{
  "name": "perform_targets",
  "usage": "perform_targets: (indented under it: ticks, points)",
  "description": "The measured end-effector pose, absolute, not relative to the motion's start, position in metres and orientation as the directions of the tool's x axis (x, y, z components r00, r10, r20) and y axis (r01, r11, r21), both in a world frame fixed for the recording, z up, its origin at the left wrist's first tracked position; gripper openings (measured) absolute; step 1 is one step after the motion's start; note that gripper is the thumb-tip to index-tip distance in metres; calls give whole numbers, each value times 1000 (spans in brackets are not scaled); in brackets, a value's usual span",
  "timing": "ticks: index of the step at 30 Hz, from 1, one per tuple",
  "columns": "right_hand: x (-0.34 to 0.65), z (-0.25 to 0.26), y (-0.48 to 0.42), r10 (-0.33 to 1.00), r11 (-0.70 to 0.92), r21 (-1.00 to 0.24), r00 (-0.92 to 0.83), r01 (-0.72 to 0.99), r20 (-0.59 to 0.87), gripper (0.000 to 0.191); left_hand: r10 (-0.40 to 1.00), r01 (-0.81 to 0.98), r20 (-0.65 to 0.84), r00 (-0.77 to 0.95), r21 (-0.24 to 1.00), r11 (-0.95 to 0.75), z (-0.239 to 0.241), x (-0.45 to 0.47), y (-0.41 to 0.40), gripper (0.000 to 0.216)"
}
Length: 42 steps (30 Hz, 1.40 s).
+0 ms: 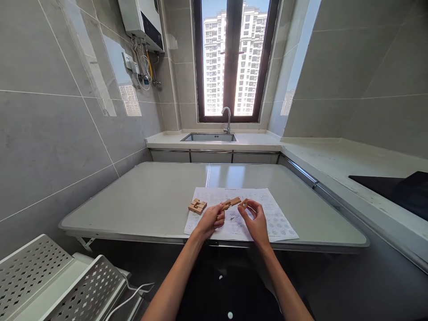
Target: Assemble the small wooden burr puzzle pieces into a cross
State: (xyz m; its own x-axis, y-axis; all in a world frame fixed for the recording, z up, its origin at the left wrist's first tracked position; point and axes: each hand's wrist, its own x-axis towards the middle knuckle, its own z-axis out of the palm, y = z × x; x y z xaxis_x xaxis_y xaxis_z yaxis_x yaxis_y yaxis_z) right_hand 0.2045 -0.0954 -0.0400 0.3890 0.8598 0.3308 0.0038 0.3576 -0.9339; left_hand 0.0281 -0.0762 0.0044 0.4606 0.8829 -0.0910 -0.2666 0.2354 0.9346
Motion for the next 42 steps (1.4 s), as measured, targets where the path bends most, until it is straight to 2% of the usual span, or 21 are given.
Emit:
perform_targets:
  ticks: [6, 11, 27, 36, 42]
  points:
    - [206, -42, -96, 850, 452, -890, 328, -54, 412, 49, 838, -302, -144, 527, 890, 342, 1, 21, -79, 25]
    - [206, -41, -99, 849, 476, -877, 296, -71, 437, 45, 820, -340, -126, 558, 867, 364, -3, 18, -77, 23]
    - [210, -37, -105, 855, 515, -841, 160, -163, 493, 42, 794, -278, -172, 584, 876, 394, -4, 19, -75, 24]
    - [209, -34, -108, 844, 528, -844, 168, -97, 509, 46, 816, -256, -138, 561, 909, 330, -6, 21, -76, 30]
    - [209, -27, -112, 840, 540, -840, 100, -53, 534, 44, 806, -250, -150, 573, 904, 346, -5, 20, -77, 28]
